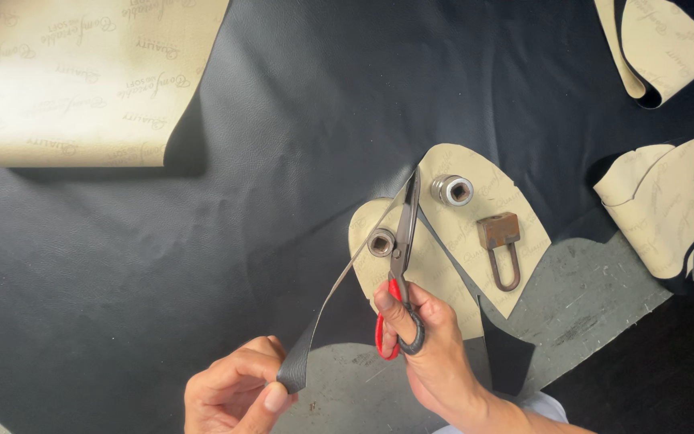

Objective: The person positions two paper patterns on a large sheet of black fabric, secures them with metal weights, and cuts the fabric along the edges of the templates using shears.

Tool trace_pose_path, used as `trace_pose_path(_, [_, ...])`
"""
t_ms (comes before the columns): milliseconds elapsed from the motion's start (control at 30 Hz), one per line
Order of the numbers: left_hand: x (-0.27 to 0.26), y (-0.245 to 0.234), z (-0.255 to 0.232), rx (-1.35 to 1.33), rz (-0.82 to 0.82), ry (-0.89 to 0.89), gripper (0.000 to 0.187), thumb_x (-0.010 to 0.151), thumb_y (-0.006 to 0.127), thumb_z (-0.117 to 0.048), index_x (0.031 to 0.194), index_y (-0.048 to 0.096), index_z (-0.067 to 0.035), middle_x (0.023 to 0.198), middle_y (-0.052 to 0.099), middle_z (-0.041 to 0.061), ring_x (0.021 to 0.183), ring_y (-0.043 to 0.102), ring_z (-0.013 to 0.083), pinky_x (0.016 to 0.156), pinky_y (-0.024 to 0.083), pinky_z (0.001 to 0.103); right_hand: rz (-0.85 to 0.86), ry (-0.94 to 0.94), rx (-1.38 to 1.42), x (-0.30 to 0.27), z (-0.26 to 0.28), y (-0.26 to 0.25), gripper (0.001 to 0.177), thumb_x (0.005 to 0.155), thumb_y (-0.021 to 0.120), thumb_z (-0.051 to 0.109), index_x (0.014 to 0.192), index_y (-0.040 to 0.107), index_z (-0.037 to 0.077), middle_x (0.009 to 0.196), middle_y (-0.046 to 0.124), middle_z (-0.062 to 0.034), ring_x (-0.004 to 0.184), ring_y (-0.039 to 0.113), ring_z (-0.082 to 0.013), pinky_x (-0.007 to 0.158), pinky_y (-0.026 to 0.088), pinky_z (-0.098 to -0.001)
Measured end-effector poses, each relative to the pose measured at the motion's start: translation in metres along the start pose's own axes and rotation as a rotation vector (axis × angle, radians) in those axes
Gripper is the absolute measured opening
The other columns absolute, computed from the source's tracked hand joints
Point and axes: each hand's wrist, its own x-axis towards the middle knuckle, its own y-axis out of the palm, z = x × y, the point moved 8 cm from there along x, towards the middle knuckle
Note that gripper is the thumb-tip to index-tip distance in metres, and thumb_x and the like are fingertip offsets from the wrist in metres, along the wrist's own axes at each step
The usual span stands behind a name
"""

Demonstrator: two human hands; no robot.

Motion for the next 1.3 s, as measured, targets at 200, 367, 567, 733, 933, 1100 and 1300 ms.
trace_pose_path(200, [0.004, 0.003, -0.008, -0.038, 0.016, 0.063, 0.002, 0.094, 0.072, 0.001, 0.094, 0.072, 0.003, 0.078, 0.069, 0.011, 0.072, 0.061, 0.0145, 0.066, 0.048, 0.032, 0.003, -0.029, 0.081, 0.007, 0.006, 0.010, 0.043, 0.089, 0.073, 0.042, 0.098, 0.068, 0.000, 0.062, 0.054, -0.0031, 0.056, 0.054, -0.0135, 0.054, 0.043, -0.0287])
trace_pose_path(367, [0.015, 0.008, -0.012, -0.064, 0.040, 0.123, 0.005, 0.095, 0.073, -0.001, 0.094, 0.072, 0.004, 0.078, 0.070, 0.012, 0.071, 0.061, 0.0151, 0.065, 0.047, 0.032, -0.039, -0.002, 0.164, 0.014, 0.005, 0.013, 0.046, 0.087, 0.072, 0.043, 0.105, 0.070, 0.000, 0.066, 0.055, -0.0021, 0.057, 0.055, -0.0128, 0.055, 0.045, -0.0281])
trace_pose_path(567, [0.014, 0.002, -0.015, -0.042, 0.051, 0.172, 0.009, 0.098, 0.073, -0.006, 0.095, 0.070, 0.002, 0.078, 0.069, 0.013, 0.070, 0.064, 0.0166, 0.067, 0.052, 0.033, -0.001, -0.050, 0.219, 0.017, 0.010, 0.023, 0.047, 0.092, 0.070, 0.043, 0.106, 0.067, -0.002, 0.067, 0.053, -0.0019, 0.059, 0.055, -0.0127, 0.057, 0.046, -0.0291])
trace_pose_path(733, [0.009, -0.021, 0.002, 0.015, 0.176, 0.215, 0.010, 0.101, 0.070, -0.009, 0.096, 0.071, -0.001, 0.077, 0.068, 0.010, 0.070, 0.072, 0.0198, 0.068, 0.061, 0.035, 0.035, -0.064, 0.216, 0.018, 0.012, 0.030, 0.044, 0.092, 0.068, 0.045, 0.103, 0.066, 0.003, 0.062, 0.054, -0.0035, 0.057, 0.054, -0.0131, 0.058, 0.045, -0.0293])
trace_pose_path(933, [-0.009, -0.057, 0.044, -0.023, 0.363, 0.248, 0.020, 0.103, 0.065, -0.011, 0.090, 0.073, 0.001, 0.088, 0.066, 0.010, 0.075, 0.073, 0.0275, 0.071, 0.063, 0.043, 0.052, -0.087, 0.191, 0.018, 0.019, 0.039, 0.042, 0.097, 0.065, 0.046, 0.092, 0.061, 0.005, 0.063, 0.053, -0.0025, 0.059, 0.054, -0.0123, 0.061, 0.046, -0.0295])
trace_pose_path(1100, [-0.021, -0.074, 0.056, 0.085, 0.402, 0.195, 0.018, 0.099, 0.070, -0.008, 0.084, 0.071, 0.001, 0.082, 0.064, 0.008, 0.070, 0.076, 0.0244, 0.069, 0.064, 0.041, 0.035, -0.062, 0.222, 0.019, 0.019, 0.042, 0.038, 0.094, 0.064, 0.046, 0.092, 0.062, 0.008, 0.064, 0.053, -0.0016, 0.058, 0.053, -0.0115, 0.060, 0.048, -0.0296])
trace_pose_path(1300, [0.006, -0.043, 0.025, -0.070, 0.401, 0.177, 0.025, 0.102, 0.063, -0.009, 0.082, 0.067, 0.004, 0.078, 0.061, 0.012, 0.068, 0.072, 0.0275, 0.068, 0.063, 0.041, 0.069, -0.089, 0.238, 0.017, 0.023, 0.043, 0.039, 0.098, 0.063, 0.044, 0.090, 0.059, 0.007, 0.063, 0.053, -0.0020, 0.059, 0.054, -0.0118, 0.061, 0.047, -0.0290])
